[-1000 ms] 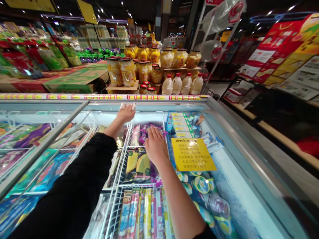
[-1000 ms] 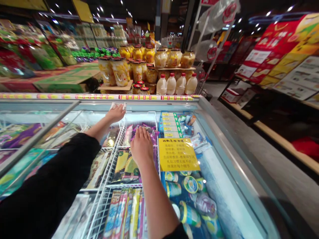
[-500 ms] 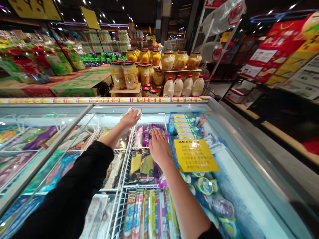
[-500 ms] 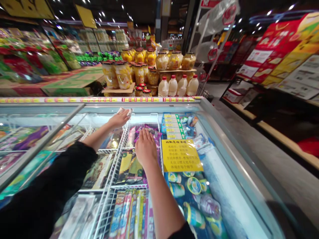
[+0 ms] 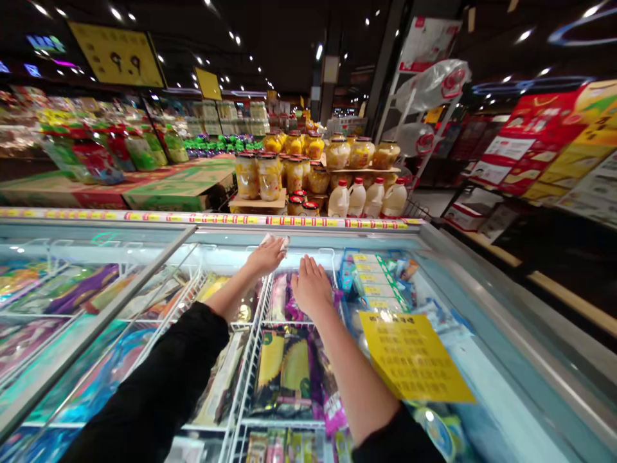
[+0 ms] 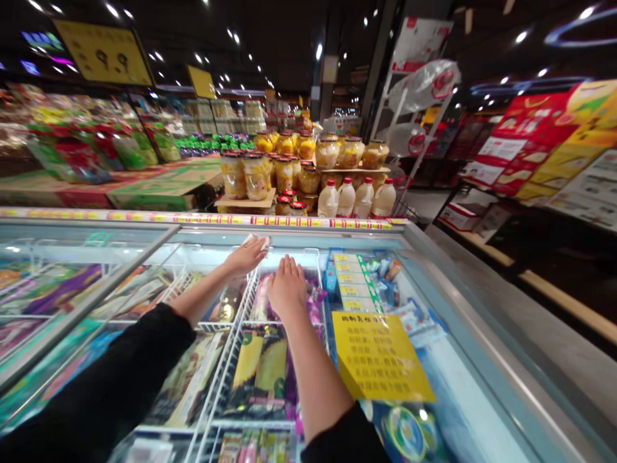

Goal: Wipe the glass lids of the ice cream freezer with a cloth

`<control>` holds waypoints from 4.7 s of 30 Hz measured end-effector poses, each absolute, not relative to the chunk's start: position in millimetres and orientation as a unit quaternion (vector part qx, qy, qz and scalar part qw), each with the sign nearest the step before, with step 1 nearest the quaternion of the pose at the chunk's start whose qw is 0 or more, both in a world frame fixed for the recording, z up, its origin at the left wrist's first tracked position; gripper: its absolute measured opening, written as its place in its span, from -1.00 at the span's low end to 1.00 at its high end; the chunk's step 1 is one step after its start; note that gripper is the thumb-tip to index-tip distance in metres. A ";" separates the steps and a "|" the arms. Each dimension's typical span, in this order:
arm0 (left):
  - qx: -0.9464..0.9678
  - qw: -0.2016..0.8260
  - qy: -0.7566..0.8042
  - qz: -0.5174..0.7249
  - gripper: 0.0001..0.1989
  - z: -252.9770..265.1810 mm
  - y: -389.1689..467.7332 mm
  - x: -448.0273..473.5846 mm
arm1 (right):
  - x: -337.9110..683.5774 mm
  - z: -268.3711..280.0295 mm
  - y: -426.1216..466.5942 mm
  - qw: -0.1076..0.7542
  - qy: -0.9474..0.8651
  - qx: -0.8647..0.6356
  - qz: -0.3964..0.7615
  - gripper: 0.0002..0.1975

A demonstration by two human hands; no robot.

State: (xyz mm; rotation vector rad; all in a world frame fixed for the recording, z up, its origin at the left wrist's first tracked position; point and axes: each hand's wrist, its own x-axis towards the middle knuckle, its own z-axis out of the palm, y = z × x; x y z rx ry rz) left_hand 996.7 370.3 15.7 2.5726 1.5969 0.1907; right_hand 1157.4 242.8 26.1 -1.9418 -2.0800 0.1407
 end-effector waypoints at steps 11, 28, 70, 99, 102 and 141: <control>0.871 0.047 0.484 0.065 -0.36 11.6 349.0 1029.1 | 1160.7 22.3 242.9 0.164 -0.722 -0.670 0.055 -0.37; 0.864 0.063 0.495 0.063 -0.37 16.1 382.6 1035.8 | 1161.7 22.6 243.7 0.164 -0.693 -0.701 0.024 -0.34; 0.897 0.062 0.434 0.063 -0.37 13.5 367.1 1044.9 | 1159.4 17.7 250.1 0.184 -0.670 -0.718 0.040 -0.35; 0.875 0.056 0.478 0.053 -0.34 25.2 385.6 1083.8 | 1211.4 33.2 259.5 0.138 -0.633 -0.757 0.085 -0.38; 0.873 0.051 0.482 0.056 -0.35 22.8 381.0 1100.9 | 1225.3 36.3 262.1 0.134 -0.656 -0.738 0.090 -0.42; 0.874 0.042 0.480 0.055 -0.34 25.9 388.0 1120.6 | 1241.6 20.3 263.0 0.172 -0.646 -0.742 0.060 -0.42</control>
